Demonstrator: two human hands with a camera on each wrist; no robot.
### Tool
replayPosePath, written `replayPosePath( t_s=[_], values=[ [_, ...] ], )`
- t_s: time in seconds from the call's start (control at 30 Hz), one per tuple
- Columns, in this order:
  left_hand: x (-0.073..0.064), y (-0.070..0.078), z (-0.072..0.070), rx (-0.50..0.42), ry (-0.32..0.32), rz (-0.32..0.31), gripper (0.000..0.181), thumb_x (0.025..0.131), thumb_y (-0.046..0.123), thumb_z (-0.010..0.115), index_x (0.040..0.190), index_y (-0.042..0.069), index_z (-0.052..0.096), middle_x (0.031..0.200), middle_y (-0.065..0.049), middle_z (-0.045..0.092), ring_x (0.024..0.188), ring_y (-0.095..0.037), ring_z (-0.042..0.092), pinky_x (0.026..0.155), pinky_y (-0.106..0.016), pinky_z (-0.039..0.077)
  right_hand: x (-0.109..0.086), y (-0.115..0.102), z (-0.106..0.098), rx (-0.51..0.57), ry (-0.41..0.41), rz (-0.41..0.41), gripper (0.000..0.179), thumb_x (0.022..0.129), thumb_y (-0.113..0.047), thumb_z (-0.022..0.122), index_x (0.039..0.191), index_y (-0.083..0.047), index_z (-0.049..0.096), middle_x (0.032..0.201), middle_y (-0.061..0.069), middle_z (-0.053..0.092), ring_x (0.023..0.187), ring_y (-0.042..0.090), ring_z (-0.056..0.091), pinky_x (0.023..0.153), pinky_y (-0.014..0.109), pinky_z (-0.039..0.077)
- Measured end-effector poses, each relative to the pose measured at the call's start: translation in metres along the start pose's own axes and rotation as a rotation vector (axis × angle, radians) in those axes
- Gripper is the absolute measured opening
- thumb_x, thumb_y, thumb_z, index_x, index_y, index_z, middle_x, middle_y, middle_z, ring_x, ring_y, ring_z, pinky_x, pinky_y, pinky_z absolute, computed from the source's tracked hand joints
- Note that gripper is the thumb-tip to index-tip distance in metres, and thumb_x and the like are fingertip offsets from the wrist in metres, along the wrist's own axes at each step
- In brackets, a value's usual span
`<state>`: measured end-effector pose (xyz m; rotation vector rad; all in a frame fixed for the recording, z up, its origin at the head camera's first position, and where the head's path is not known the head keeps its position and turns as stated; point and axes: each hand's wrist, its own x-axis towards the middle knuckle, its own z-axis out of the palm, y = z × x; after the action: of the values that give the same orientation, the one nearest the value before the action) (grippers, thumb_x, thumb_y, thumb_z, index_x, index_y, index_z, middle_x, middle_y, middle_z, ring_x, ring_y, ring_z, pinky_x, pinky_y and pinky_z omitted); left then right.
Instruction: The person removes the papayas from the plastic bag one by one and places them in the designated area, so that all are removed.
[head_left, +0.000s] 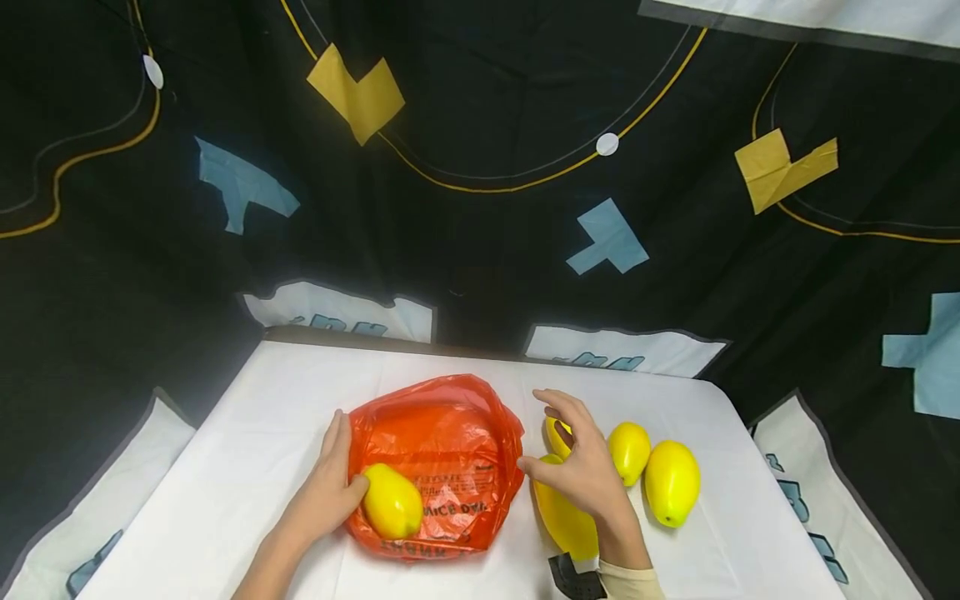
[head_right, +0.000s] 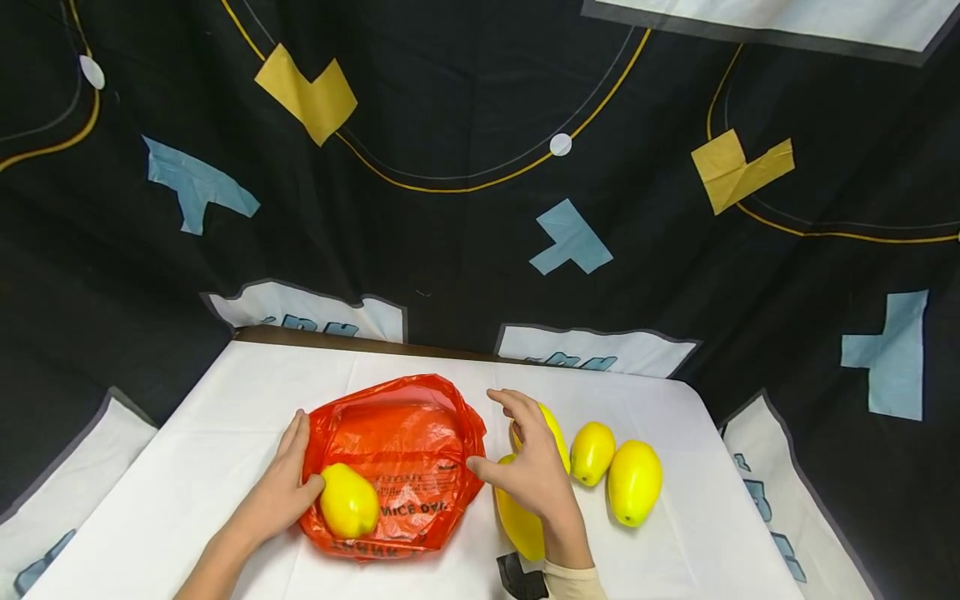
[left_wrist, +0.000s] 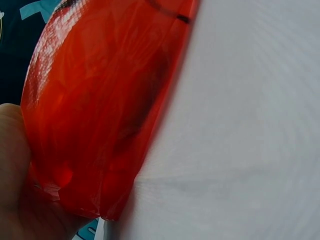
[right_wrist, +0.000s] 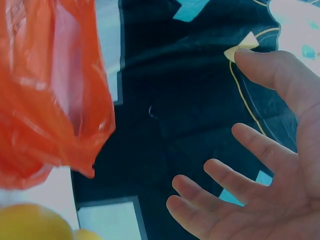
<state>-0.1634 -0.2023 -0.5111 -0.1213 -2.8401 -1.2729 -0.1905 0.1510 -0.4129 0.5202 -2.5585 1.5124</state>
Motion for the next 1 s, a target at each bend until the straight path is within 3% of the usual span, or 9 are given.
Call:
replayPosePath(
  t_s=[0.53,0.9,1.0],
  values=[
    [0.001,0.0,0.002,0.006,-0.004,-0.004,0.091,0.087,0.01,0.057,0.155,0.001,-0.003,0.161,-0.012,-0.016,0.146,-0.04,0.006,0.112,-0.06,0.018,0.019,-0.014,0.036,0.091,-0.107,-0.035,0.079,0.064,-0.017,0.087,0.133,-0.038,0.053,0.139,-0.011,0.044,0.124,0.028,0.046,0.1,0.055,0.044],
    [0.0,-0.001,0.002,0.011,0.003,0.004,0.092,0.087,0.01,0.058,0.155,0.0,-0.003,0.161,-0.013,-0.016,0.146,-0.04,0.005,0.112,-0.06,0.018,0.028,-0.011,0.067,0.09,-0.196,-0.111,0.077,0.065,-0.017,0.085,0.133,-0.038,0.054,0.137,-0.011,0.046,0.117,0.016,0.048,0.092,0.04,0.052],
    [0.001,-0.001,0.002,0.011,0.007,0.004,0.091,0.087,0.01,0.058,0.155,0.001,-0.002,0.161,-0.012,-0.016,0.146,-0.04,0.006,0.112,-0.06,0.019,0.031,-0.01,0.075,0.096,-0.226,-0.138,0.077,0.065,-0.019,0.084,0.133,-0.037,0.053,0.135,-0.011,0.048,0.117,0.016,0.049,0.091,0.041,0.052]
  ],
)
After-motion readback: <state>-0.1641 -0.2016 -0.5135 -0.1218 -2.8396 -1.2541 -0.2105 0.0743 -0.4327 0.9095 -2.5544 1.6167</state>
